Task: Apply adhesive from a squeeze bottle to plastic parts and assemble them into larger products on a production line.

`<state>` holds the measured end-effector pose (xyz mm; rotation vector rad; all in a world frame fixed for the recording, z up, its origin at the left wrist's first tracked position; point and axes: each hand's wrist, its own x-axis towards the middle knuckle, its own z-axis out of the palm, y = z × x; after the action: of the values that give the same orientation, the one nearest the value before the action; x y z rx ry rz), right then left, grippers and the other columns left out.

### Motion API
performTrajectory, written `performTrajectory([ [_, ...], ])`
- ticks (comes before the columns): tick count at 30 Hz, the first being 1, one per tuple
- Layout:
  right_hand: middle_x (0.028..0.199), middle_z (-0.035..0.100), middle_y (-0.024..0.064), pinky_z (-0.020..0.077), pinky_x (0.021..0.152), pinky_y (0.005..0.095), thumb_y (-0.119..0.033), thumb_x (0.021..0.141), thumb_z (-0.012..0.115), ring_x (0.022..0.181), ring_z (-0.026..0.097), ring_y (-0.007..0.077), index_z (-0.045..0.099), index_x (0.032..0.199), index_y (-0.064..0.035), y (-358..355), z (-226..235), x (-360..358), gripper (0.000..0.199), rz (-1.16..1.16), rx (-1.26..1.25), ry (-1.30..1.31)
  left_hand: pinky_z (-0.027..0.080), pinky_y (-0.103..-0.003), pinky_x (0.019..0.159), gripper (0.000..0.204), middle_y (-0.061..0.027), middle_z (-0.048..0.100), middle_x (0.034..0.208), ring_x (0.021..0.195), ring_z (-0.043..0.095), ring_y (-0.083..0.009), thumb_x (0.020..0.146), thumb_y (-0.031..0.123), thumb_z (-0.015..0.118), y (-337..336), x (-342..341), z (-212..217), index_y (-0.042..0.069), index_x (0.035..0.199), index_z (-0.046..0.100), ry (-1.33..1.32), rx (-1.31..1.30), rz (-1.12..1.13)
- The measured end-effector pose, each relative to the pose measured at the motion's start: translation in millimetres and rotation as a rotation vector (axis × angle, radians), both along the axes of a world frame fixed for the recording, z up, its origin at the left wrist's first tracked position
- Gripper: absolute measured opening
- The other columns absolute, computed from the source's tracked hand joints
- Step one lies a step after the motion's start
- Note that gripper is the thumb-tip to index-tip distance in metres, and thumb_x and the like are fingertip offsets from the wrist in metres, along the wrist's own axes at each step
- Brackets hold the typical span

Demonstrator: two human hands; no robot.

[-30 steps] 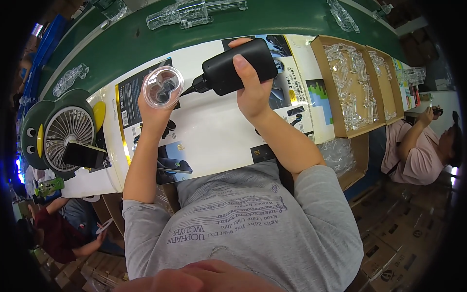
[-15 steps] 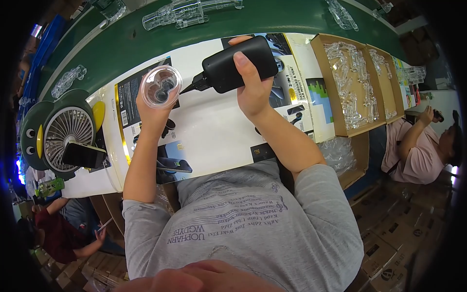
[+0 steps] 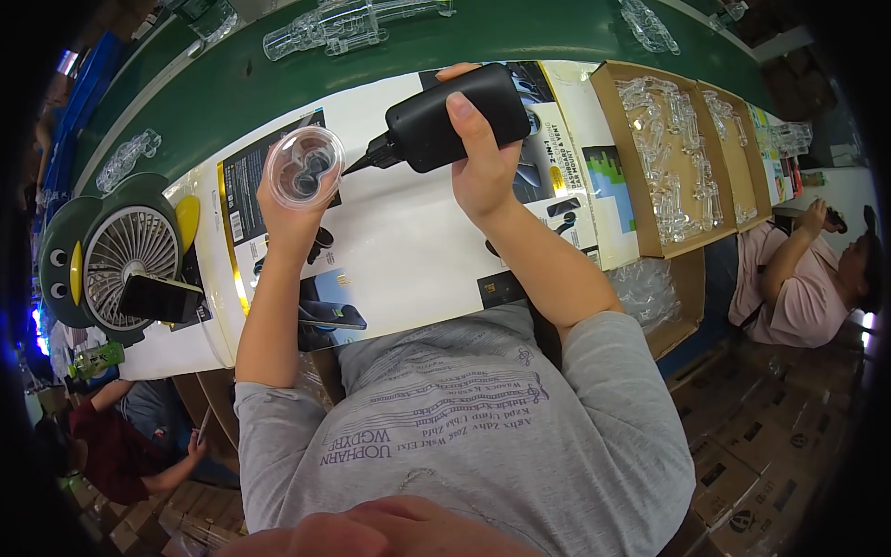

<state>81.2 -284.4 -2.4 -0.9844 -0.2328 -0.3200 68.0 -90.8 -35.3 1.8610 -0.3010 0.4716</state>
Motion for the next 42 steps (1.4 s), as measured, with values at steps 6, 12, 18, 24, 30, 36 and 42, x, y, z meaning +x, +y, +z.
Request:
performTrajectory([
  [6,0.089,0.055,0.0023,0.0452,0.068,0.0200,-0.016,0.082,0.057,0.076,0.053,0.0070,0.055,0.100,-0.0034,-2.3,-1.2,2.0,0.022,0.005,0.002,0.000,0.045,-0.028,0.084,0.044,-0.0085,0.058,0.100,0.093,0.058,-0.0184,0.066,0.002,0.073,-1.3,0.3,2.3,0.002,0.106,0.055,-0.010,-0.020,-0.017],
  [12,0.096,0.054,0.0097,0.0527,0.067,0.0281,-0.020,0.083,0.050,0.083,0.059,0.0171,0.050,0.102,-0.0021,-6.1,-4.9,4.7,0.026,-0.023,-0.097,-0.022,0.045,-0.028,0.084,0.043,-0.0086,0.058,0.099,0.092,0.058,-0.0182,0.065,0.002,0.073,-1.4,-0.2,3.3,0.002,0.105,0.055,-0.021,-0.003,-0.008],
  [18,0.097,0.054,0.0091,0.0529,0.068,0.0284,-0.020,0.084,0.051,0.083,0.059,0.0168,0.049,0.102,-0.0022,-6.3,-4.0,4.9,0.026,-0.026,-0.075,-0.023,0.045,-0.025,0.081,0.042,-0.0051,0.057,0.097,0.090,0.056,-0.0139,0.068,0.003,0.072,-1.1,0.4,1.4,0.002,0.106,0.055,-0.045,0.014,-0.017],
  [24,0.101,0.053,0.0071,0.0533,0.067,0.0286,-0.018,0.084,0.051,0.082,0.060,0.0167,0.049,0.102,-0.0020,-6.9,-2.1,5.0,0.024,-0.027,-0.056,-0.033,0.046,-0.028,0.083,0.044,-0.0086,0.059,0.098,0.091,0.058,-0.0184,0.065,0.003,0.073,-2.5,-1.3,4.4,0.002,0.105,0.056,-0.021,0.015,0.001],
  [30,0.104,0.053,0.0064,0.0542,0.067,0.0290,-0.018,0.084,0.052,0.082,0.060,0.0164,0.048,0.103,-0.0023,-8.2,-1.9,6.1,0.025,-0.041,-0.064,-0.039,0.046,-0.029,0.083,0.044,-0.0089,0.059,0.099,0.092,0.058,-0.0186,0.065,0.004,0.073,-1.5,-0.4,2.2,0.002,0.105,0.056,-0.048,0.029,-0.012],
  [36,0.106,0.053,0.0067,0.0541,0.068,0.0286,-0.017,0.083,0.053,0.083,0.059,0.0163,0.048,0.103,-0.0022,-10.1,-3.3,7.7,0.025,-0.045,-0.058,-0.049,0.046,-0.029,0.084,0.044,-0.0094,0.059,0.100,0.091,0.059,-0.0189,0.064,0.003,0.073,-1.9,-0.3,2.3,0.002,0.104,0.055,-0.050,0.038,-0.024],
  [42,0.105,0.053,0.0068,0.0535,0.069,0.0286,-0.017,0.083,0.052,0.083,0.059,0.0158,0.049,0.103,-0.0018,-11.7,-4.7,8.9,0.025,-0.074,-0.075,-0.052,0.046,-0.029,0.084,0.044,-0.0097,0.059,0.100,0.091,0.059,-0.0189,0.064,0.004,0.074,-2.6,-0.4,0.5,0.002,0.104,0.056,-0.039,0.019,-0.033],
])
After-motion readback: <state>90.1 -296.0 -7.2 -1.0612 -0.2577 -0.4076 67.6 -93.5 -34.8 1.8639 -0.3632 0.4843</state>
